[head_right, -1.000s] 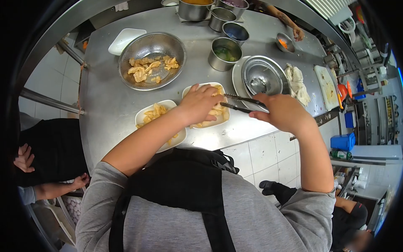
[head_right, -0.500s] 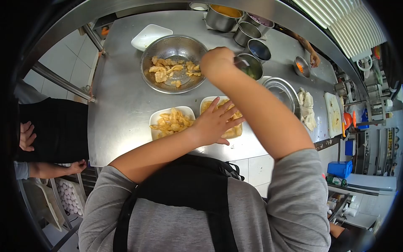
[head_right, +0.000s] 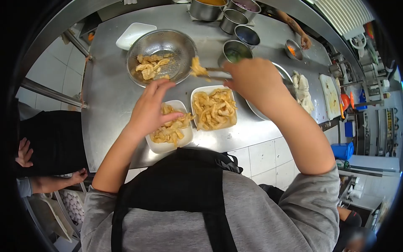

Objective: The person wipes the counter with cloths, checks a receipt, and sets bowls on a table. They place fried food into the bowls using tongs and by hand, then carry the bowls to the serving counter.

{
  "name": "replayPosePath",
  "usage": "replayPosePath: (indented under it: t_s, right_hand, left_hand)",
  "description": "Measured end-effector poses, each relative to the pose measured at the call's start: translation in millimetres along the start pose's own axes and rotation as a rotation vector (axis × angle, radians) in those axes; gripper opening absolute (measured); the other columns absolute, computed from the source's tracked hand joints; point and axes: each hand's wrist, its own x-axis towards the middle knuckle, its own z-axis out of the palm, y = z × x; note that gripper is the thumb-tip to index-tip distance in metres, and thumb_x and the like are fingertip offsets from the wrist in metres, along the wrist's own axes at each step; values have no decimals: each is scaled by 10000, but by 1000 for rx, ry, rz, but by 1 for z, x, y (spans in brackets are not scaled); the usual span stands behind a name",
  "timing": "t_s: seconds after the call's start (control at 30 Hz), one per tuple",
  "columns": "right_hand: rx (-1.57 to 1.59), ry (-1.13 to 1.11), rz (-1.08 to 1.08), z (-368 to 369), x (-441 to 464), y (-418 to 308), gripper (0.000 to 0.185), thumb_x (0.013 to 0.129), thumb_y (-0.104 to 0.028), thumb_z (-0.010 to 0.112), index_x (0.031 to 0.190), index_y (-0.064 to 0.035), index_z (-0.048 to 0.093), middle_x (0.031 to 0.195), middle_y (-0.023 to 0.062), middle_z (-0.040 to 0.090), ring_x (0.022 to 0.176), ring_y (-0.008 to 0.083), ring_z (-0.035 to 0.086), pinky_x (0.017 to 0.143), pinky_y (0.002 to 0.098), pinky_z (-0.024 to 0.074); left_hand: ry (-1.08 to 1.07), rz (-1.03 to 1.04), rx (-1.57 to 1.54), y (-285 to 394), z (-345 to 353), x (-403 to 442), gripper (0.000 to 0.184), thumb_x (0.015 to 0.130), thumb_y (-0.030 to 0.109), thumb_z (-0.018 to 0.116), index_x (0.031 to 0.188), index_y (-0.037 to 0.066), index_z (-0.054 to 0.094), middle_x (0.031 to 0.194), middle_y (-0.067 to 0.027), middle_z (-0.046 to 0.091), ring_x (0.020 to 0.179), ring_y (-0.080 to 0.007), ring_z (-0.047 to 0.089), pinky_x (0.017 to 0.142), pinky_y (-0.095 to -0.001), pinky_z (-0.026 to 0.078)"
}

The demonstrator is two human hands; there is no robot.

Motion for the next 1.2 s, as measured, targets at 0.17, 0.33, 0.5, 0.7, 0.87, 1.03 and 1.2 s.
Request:
replayPosePath:
  t_s: [0.17, 0.33, 0.5, 0.7, 0.87, 1.03, 1.2]
  right_hand:
    - [2, -249, 100, 35, -47, 1, 485, 881, -460, 654, 1236, -133, 609, 802, 125, 709, 794, 323, 707, 704, 428, 553]
    - [105, -330, 148, 40, -67, 2, 537, 899, -472, 643, 1278, -100, 561, 811, 148, 706, 802, 350, 699, 717, 456, 547]
    - [200, -302, 219, 12, -92, 30, 562, 903, -491, 633, 1276, -75, 570, 887, 185, 707, 855, 367, 693, 760, 460, 538]
    - [340, 6, 111, 0, -34, 25, 544, 895, -475, 652, 1251, -70, 584, 939, 218, 696, 913, 383, 671, 797, 469, 516]
    - [88, 61, -42, 28, 73, -34, 480, 872, -424, 684, 1223, -112, 588, 996, 146, 698, 890, 353, 696, 756, 449, 555]
    - [-8, -12, -116, 39, 163, -84, 394, 911, -306, 621, 1265, -135, 600, 1070, 104, 703, 968, 311, 697, 782, 417, 570]
    - [36, -146, -183, 38, 174, -93, 364, 956, -185, 540, 1313, -173, 610, 1162, 82, 700, 1046, 282, 686, 851, 415, 563]
  left_hand:
    - [7, 263, -56, 20, 33, 32, 909, 765, 406, 812, 1476, 70, 356, 1469, -172, 412, 1390, -360, 380, 1163, -453, 317]
    - [-386, 200, -60, 32, 83, 63, 935, 826, 515, 722, 1518, 62, 285, 1538, -179, 338, 1441, -361, 308, 1196, -464, 252]
    - [-459, 110, 70, 37, 80, 64, 934, 862, 563, 656, 1540, 68, 246, 1571, -174, 289, 1478, -352, 233, 1213, -480, 193]
    - [-277, 175, 45, 27, 82, 49, 936, 864, 593, 633, 1538, 66, 253, 1566, -182, 300, 1486, -350, 212, 1216, -475, 184]
    - [-133, 129, 1, 12, 24, 9, 681, 881, 425, 678, 1411, 55, 466, 1482, -185, 416, 1385, -362, 385, 1144, -452, 329]
    - [132, -123, -64, -29, -34, -59, 422, 859, 196, 702, 1248, 70, 599, 1352, -169, 516, 1213, -359, 534, 1006, -410, 464]
    - [323, -377, -168, -62, -41, -121, 487, 844, 145, 721, 1302, 82, 571, 1390, -162, 482, 1278, -340, 492, 1047, -391, 427]
